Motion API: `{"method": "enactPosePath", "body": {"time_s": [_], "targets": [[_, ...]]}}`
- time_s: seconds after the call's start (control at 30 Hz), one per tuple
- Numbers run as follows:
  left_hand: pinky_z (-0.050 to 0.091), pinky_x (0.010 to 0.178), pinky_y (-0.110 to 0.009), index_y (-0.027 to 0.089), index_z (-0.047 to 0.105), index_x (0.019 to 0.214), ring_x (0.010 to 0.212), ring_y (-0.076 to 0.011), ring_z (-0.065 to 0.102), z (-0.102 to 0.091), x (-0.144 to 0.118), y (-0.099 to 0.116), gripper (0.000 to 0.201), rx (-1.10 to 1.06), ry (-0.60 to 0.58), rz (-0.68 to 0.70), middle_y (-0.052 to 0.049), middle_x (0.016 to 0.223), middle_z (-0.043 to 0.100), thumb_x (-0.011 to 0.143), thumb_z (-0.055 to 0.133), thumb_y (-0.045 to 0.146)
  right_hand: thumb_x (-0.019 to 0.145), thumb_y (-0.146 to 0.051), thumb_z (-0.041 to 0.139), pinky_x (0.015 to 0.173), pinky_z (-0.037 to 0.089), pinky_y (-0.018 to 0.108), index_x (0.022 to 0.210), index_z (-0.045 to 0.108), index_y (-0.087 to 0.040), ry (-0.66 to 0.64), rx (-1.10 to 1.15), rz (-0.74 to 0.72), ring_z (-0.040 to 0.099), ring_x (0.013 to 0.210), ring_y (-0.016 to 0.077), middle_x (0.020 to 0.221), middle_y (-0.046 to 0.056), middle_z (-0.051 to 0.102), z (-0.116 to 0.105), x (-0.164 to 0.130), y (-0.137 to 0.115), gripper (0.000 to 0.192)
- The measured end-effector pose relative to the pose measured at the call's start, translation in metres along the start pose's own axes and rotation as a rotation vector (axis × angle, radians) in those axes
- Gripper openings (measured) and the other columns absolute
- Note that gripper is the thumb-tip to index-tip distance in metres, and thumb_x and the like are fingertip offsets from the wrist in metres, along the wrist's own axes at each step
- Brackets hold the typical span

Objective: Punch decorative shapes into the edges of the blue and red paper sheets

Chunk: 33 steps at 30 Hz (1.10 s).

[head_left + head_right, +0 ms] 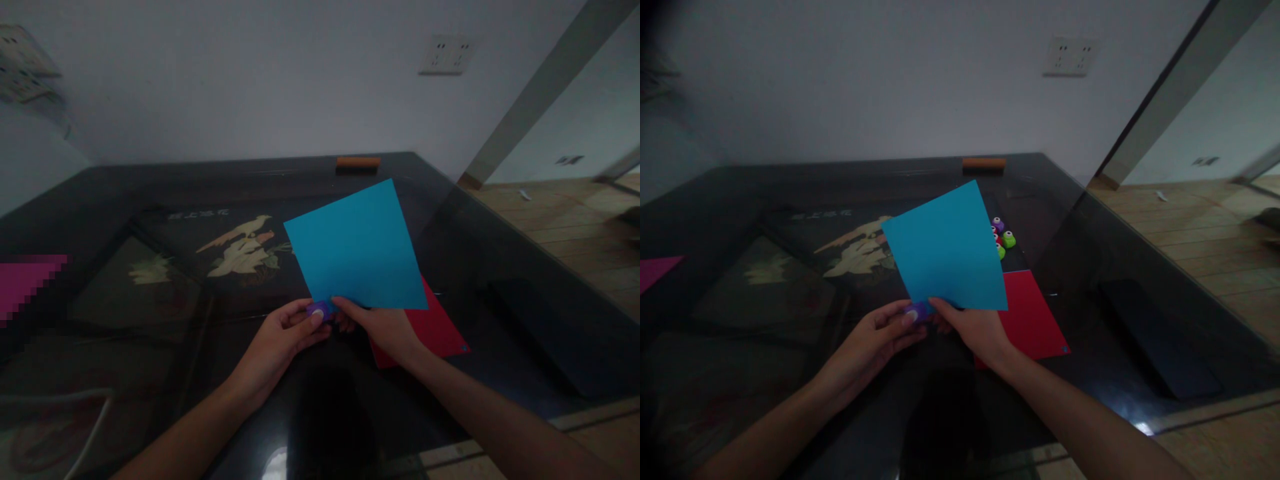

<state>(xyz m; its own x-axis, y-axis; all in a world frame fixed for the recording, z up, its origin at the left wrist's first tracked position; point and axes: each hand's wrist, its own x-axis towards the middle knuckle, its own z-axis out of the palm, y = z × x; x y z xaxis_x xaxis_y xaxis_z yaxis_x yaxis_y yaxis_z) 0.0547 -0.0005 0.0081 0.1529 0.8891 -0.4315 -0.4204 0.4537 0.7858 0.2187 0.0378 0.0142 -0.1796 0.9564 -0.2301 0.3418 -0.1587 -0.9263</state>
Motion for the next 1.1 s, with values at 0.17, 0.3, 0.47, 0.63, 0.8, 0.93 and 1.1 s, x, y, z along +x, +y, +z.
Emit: {"method": "enactPosePath", "body": {"time_s": [0.17,0.3,0.47,0.63,0.8,0.93,1.1], "targets": [[0.053,0.075,-0.025,0.014,0.068,0.091,0.071,-0.0128,0.067,0.0004,-0.0004,-0.0011,0.029,-0.017,0.019,0.007,-0.004,0.084,0.072,0.066,0.078,0.023,0.075,-0.042,0.060,0.064,0.047,0.029,0.053,0.061,-0.021,0.014,-0.042,-0.022,0.061,0.057,0.0161,0.056,0.001,0.064,0.0010,0.0015,0.0043,0.030],[0.052,0.075,-0.027,0.013,0.068,0.090,0.071,-0.0136,0.066,0.0017,-0.0007,-0.0003,0.030,-0.007,0.025,0.012,-0.005,0.084,0.072,0.065,0.079,0.024,0.075,-0.042,0.060,0.067,0.047,0.030,0.053,0.062,-0.021,0.012,-0.052,0.003,0.062,0.059,0.0172,0.056,0.001,0.064,0.0011,0.0012,0.0039,0.030],[0.052,0.076,-0.027,0.013,0.067,0.091,0.071,-0.0138,0.067,0.0033,0.0002,0.0000,0.032,0.003,0.020,0.015,-0.005,0.084,0.072,0.064,0.079,0.025,0.076,-0.041,0.059,0.065,0.048,0.028,0.053,0.062,-0.021,-0.011,-0.022,-0.005,0.061,0.058,0.0159,0.056,0.001,0.064,0.0005,-0.0005,0.0017,0.030],[0.052,0.075,-0.027,0.015,0.067,0.089,0.070,-0.0138,0.066,0.0040,0.0000,-0.0012,0.031,-0.005,0.031,0.033,-0.004,0.082,0.072,0.063,0.080,0.026,0.075,-0.041,0.060,0.062,0.048,0.027,0.053,0.061,-0.021,0.002,-0.001,0.001,0.060,0.055,0.0144,0.056,0.001,0.064,0.0017,-0.0004,0.0026,0.030],[0.052,0.078,-0.029,0.014,0.066,0.093,0.073,-0.0152,0.067,0.0037,0.0005,-0.0020,0.031,0.012,0.039,0.052,-0.005,0.086,0.072,0.066,0.078,0.026,0.074,-0.042,0.061,0.060,0.048,0.027,0.055,0.062,-0.020,0.004,0.020,0.001,0.060,0.054,0.0144,0.056,0.001,0.064,0.0025,-0.0001,0.0041,0.029],[0.052,0.078,-0.029,0.015,0.067,0.094,0.073,-0.0146,0.067,0.0032,0.0010,-0.0029,0.032,0.022,0.041,0.057,-0.005,0.085,0.072,0.066,0.078,0.027,0.075,-0.042,0.060,0.062,0.048,0.027,0.054,0.062,-0.020,-0.015,0.009,0.016,0.060,0.054,0.0144,0.056,0.001,0.064,0.0014,-0.0001,0.0029,0.030],[0.052,0.079,-0.027,0.016,0.067,0.095,0.074,-0.0140,0.067,0.0021,0.0012,-0.0041,0.029,0.031,0.027,0.068,-0.005,0.086,0.072,0.069,0.076,0.026,0.074,-0.042,0.060,0.061,0.048,0.028,0.055,0.062,-0.019,-0.006,0.019,0.019,0.060,0.054,0.0150,0.056,0.002,0.064,0.0018,0.0003,0.0028,0.030]]}}
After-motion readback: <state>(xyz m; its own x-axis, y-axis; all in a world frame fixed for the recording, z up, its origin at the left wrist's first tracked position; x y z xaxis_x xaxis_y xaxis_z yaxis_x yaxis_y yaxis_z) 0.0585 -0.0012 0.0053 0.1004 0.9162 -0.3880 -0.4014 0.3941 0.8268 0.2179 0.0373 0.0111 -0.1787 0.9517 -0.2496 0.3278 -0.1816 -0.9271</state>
